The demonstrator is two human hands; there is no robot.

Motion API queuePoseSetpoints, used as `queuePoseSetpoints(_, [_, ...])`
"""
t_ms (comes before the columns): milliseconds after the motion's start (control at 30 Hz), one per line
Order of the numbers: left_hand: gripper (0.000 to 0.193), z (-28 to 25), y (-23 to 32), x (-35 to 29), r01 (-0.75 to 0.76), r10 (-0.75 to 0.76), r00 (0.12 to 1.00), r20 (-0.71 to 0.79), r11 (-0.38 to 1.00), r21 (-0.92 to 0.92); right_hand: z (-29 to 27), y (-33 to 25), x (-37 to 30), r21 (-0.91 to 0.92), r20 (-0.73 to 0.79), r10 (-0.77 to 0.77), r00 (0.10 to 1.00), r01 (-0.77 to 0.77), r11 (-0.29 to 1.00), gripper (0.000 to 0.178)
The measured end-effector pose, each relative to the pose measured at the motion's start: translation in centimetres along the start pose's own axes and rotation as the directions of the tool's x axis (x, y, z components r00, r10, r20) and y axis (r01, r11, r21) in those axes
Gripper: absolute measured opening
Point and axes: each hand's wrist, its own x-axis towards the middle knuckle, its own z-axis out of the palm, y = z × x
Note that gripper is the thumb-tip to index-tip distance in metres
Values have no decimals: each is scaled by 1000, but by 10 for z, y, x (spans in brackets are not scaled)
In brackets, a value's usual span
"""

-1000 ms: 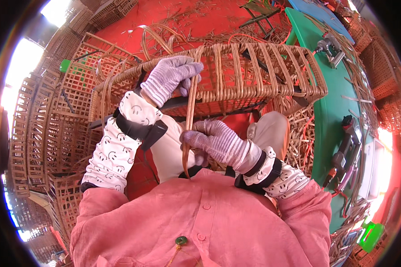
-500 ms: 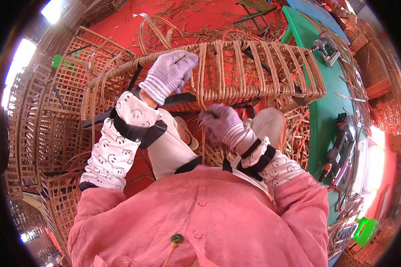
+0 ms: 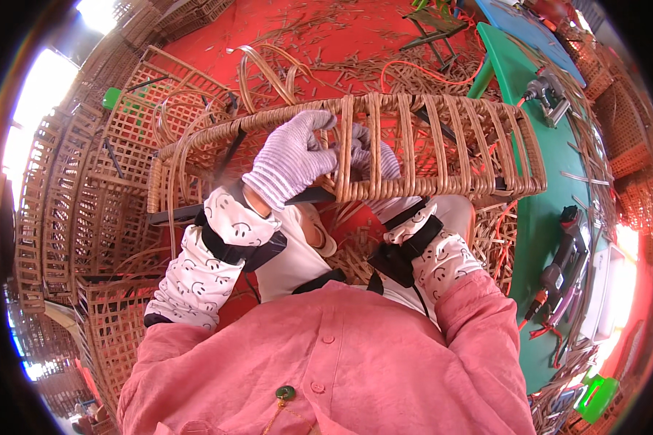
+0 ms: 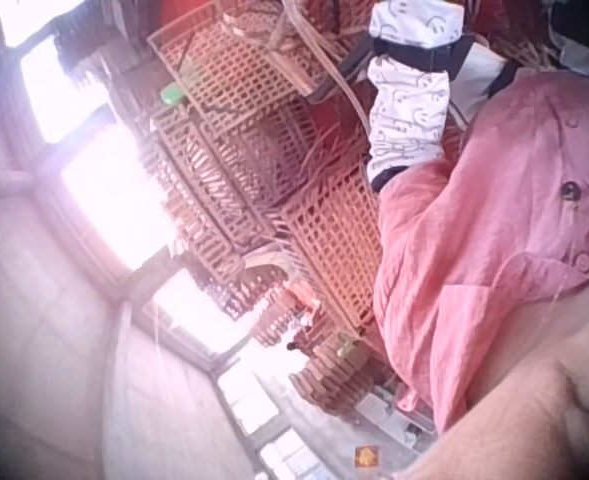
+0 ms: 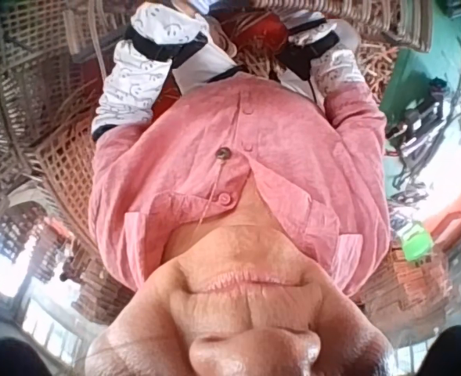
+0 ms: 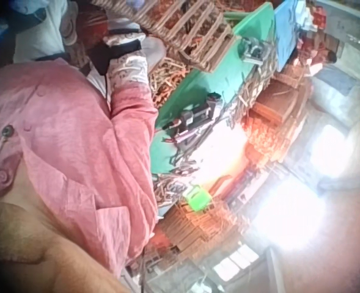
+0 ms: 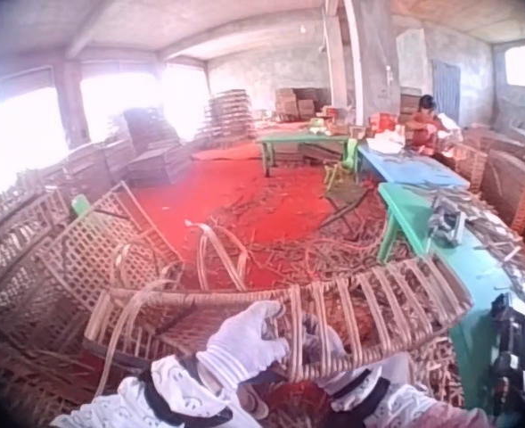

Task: Assembling or weaving a wicker furniture item using rattan strips and a pneumatic staple gun.

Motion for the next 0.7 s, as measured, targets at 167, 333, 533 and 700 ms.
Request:
queuePoseSetpoints(167, [54, 2, 6, -5, 6, 2, 998, -63, 992, 125, -17, 17, 6, 116, 109, -56, 992, 43, 992, 36])
queuePoseSetpoints(333, [57, -2, 21, -9, 131, -116, 986, -116, 982, 133, -24, 21, 10, 118, 148, -60, 987, 42, 992, 38])
queuePoseSetpoints(533, [39, -1, 15, -13, -174, 178, 981, -76, 983, 51, -33, 19, 5, 183, 139, -27, 990, 1, 983, 42])
queuePoseSetpoints(700, [19, -9, 15, -10, -202, 204, 979, -12, 961, -191, 27, -6, -34, -107, -50, -33, 998, 27, 994, 35])
